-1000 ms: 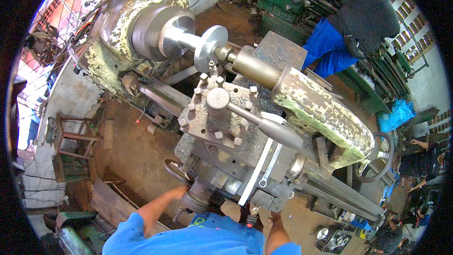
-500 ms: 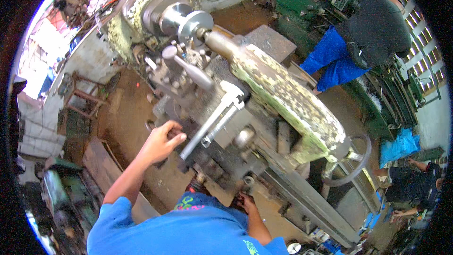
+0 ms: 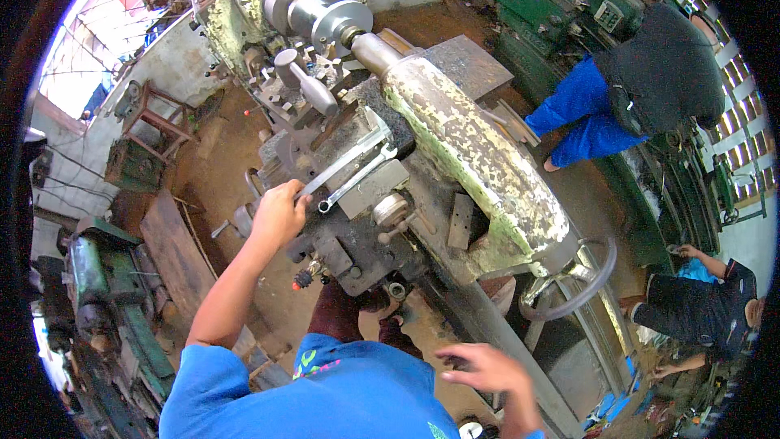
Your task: The person operates a metal lathe, turning a cylindrical workpiece while using a vernier caliper to measure its diameter. They adjust the lathe controls and reposition the tool, then measure again to verify dimensions.
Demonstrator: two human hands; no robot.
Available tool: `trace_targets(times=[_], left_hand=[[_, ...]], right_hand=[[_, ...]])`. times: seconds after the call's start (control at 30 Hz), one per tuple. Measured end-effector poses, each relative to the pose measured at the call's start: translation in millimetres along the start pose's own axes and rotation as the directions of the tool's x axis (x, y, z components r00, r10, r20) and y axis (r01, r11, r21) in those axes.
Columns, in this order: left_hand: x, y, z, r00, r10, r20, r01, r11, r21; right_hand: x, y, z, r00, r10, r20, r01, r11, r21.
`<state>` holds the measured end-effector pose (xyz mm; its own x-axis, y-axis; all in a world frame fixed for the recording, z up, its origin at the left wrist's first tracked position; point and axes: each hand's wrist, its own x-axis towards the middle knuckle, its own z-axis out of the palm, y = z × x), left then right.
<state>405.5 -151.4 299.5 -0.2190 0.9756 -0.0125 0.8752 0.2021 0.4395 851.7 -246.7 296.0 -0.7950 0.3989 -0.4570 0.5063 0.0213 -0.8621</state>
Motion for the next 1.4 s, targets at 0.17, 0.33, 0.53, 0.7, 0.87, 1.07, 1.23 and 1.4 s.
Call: trace_targets(times=[0.17, 0.33, 0.53, 0.7, 0.87, 1.07, 1.23, 1.4], left_hand=[[-42.8, 34.2, -53.6, 0.992, 0.123, 0.0, -0.123, 0.992, 0.031], [-25.3, 92.5, -92.8, 0.917, 0.301, -0.262, -0.371, 0.884, -0.283], [131.7, 143.7, -104.6, 0.672, 0.368, -0.642, -0.594, 0.786, -0.172], [242.4, 152.9, -109.8, 0.684, 0.516, -0.516, -0.596, 0.803, 0.013], [307.2, 109.8, -141.6, 0.841, 0.203, -0.502, -0.291, 0.951, -0.103], [335.7, 102.7, -133.8, 0.847, -0.376, -0.375, -0.048, 0.649, -0.76], [341.7, 72.3, -117.2, 0.856, 0.153, -0.493, -0.348, 0.877, -0.331], [348.4, 56.5, -109.8, 0.859, 0.212, -0.466, -0.367, 0.89, -0.269]], right_hand=[[-42.0, -125.9, -123.3, 0.998, 0.013, -0.064, -0.025, 0.982, -0.186], [31.4, -214.2, -227.0, 0.987, 0.113, 0.111, -0.033, 0.832, -0.554], [196.0, -273.3, -321.7, 0.686, -0.55, -0.476, 0.671, 0.731, 0.121], [316.8, -313.0, -428.5, 0.499, -0.574, -0.649, 0.866, 0.31, 0.392], [397.2, -292.1, -454.7, 0.259, -0.809, -0.528, 0.757, 0.509, -0.409], [455.3, -259.6, -440.8, 0.227, -0.946, -0.231, 0.406, 0.308, -0.86], [471.1, -241.2, -449.0, 0.098, -0.994, 0.055, 0.281, -0.025, -0.959], [494.7, -210.8, -478.4, 0.009, -0.984, 0.176, 0.277, -0.167, -0.946]])
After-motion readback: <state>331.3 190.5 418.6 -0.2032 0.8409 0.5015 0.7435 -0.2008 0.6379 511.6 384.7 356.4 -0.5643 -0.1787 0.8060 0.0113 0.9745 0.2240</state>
